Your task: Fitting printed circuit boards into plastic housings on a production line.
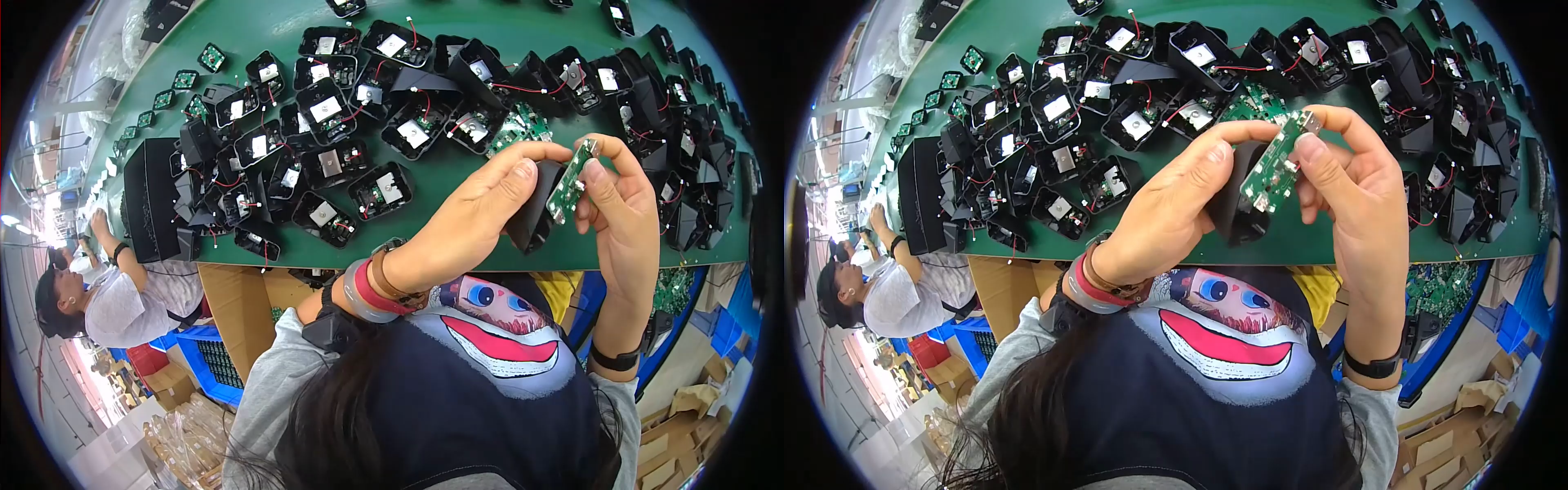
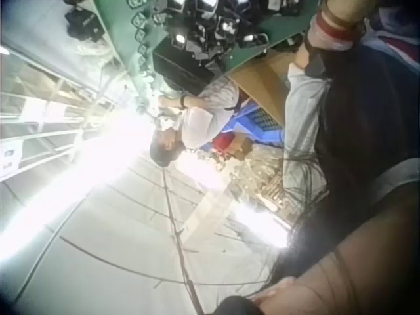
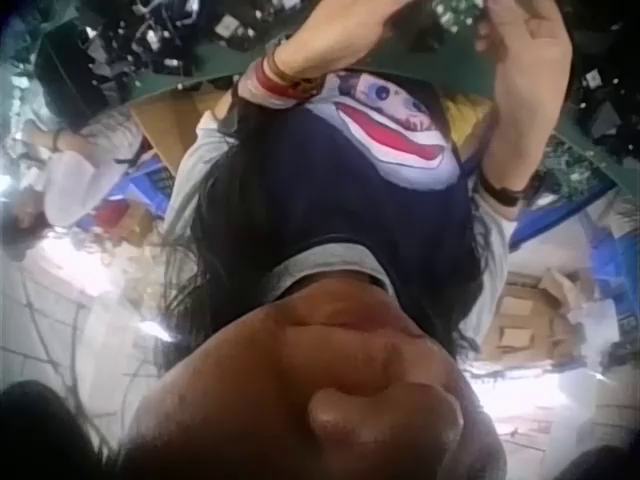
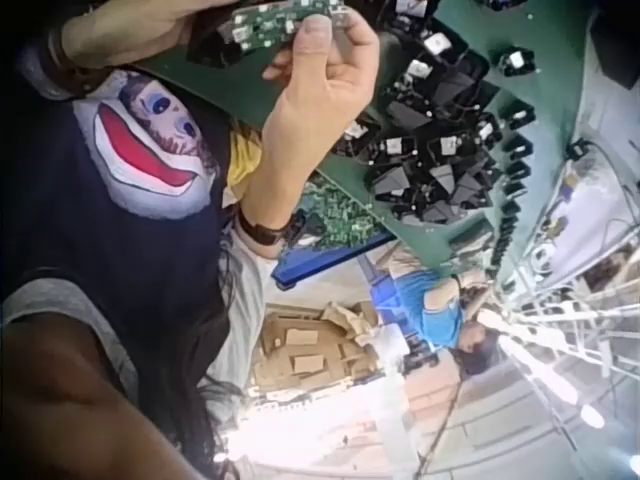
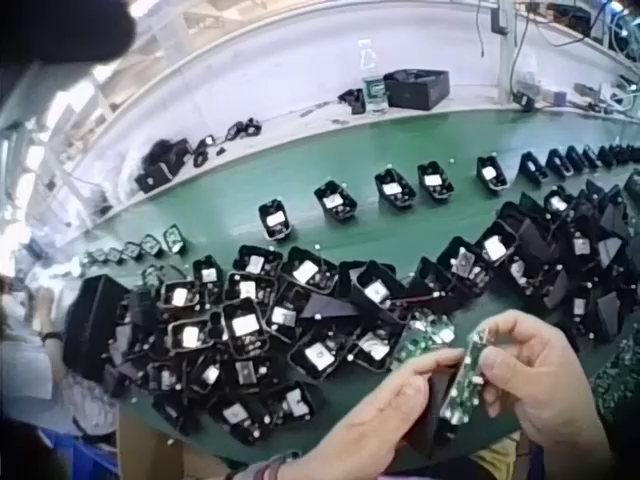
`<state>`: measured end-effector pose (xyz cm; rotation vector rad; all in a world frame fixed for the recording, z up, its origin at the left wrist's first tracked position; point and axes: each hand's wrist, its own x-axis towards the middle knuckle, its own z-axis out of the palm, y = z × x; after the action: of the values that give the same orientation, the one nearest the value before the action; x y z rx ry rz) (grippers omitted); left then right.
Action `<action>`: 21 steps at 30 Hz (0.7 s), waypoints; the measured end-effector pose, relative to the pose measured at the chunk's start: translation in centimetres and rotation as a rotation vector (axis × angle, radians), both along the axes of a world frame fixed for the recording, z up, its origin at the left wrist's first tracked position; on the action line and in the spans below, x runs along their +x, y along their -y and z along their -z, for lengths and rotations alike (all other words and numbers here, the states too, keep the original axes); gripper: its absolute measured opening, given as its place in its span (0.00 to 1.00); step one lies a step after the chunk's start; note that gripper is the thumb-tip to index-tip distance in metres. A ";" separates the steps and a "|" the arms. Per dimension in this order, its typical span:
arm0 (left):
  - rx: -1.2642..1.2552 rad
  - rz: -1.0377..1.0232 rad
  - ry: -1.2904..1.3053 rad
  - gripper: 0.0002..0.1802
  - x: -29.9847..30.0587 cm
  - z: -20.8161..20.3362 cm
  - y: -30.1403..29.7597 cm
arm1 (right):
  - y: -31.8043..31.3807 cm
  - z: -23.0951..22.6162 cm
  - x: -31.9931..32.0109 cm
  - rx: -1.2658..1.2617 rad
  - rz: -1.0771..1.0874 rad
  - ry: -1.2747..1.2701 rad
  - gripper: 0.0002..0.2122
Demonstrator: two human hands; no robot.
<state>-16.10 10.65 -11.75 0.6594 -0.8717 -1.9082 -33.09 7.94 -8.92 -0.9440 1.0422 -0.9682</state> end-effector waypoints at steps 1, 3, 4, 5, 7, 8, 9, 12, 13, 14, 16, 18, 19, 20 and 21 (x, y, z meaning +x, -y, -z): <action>0.000 0.003 0.000 0.23 -0.1 -0.1 0.0 | -0.1 -0.1 -0.1 0.000 0.003 0.000 0.11; 0.126 -0.024 0.044 0.23 -0.2 -0.5 0.0 | -0.4 -0.2 -0.1 -0.064 0.001 -0.168 0.12; 0.125 -0.022 0.044 0.23 -0.1 -0.6 0.0 | -0.6 -0.3 -0.1 -0.065 0.002 -0.168 0.12; 0.148 -0.028 -0.002 0.23 -0.1 -0.6 0.1 | -0.8 -0.5 0.0 -0.118 -0.018 -0.205 0.12; 0.170 -0.031 -0.047 0.22 -0.3 -0.6 0.1 | -1.2 -0.6 0.5 -0.171 -0.036 -0.242 0.12; 0.150 -0.070 -0.060 0.22 -0.5 -0.6 0.1 | -1.5 -0.6 0.9 -0.187 0.025 -0.231 0.12; 0.130 -0.109 -0.073 0.22 -0.6 -0.6 0.1 | -1.6 -0.6 1.3 -0.204 0.085 -0.219 0.12; 0.177 -0.102 -0.043 0.23 -0.6 -1.0 0.3 | -1.4 0.5 1.5 -0.269 0.113 -0.220 0.12; 0.177 -0.102 -0.041 0.23 -0.6 -1.0 0.2 | -1.3 1.0 1.5 -0.346 0.118 -0.219 0.12; 0.105 -0.089 -0.023 0.24 -0.6 -1.0 0.1 | -1.4 1.1 1.6 -0.346 0.119 -0.216 0.12; 0.039 -0.065 -0.016 0.29 -0.7 -1.0 0.1 | -1.8 1.2 1.9 -0.163 0.146 -0.008 0.12; 0.008 -0.093 0.020 0.28 -0.9 -0.7 -0.1 | -2.2 1.8 2.7 -0.235 0.204 -0.030 0.13; -0.022 -0.123 0.055 0.27 -1.0 -0.5 -0.2 | -2.4 2.1 3.2 -0.305 0.260 -0.053 0.13; -0.021 -0.123 0.055 0.27 -1.0 -0.3 -0.3 | -2.7 2.1 3.8 -0.317 0.265 -0.054 0.13; 0.016 -0.155 0.060 0.26 -1.0 -0.2 -0.4 | -3.1 2.7 4.1 -0.393 0.224 -0.082 0.13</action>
<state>-17.06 11.06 -11.56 0.7751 -0.8198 -1.7657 -28.96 10.99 -11.57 -1.2138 1.0617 -1.3631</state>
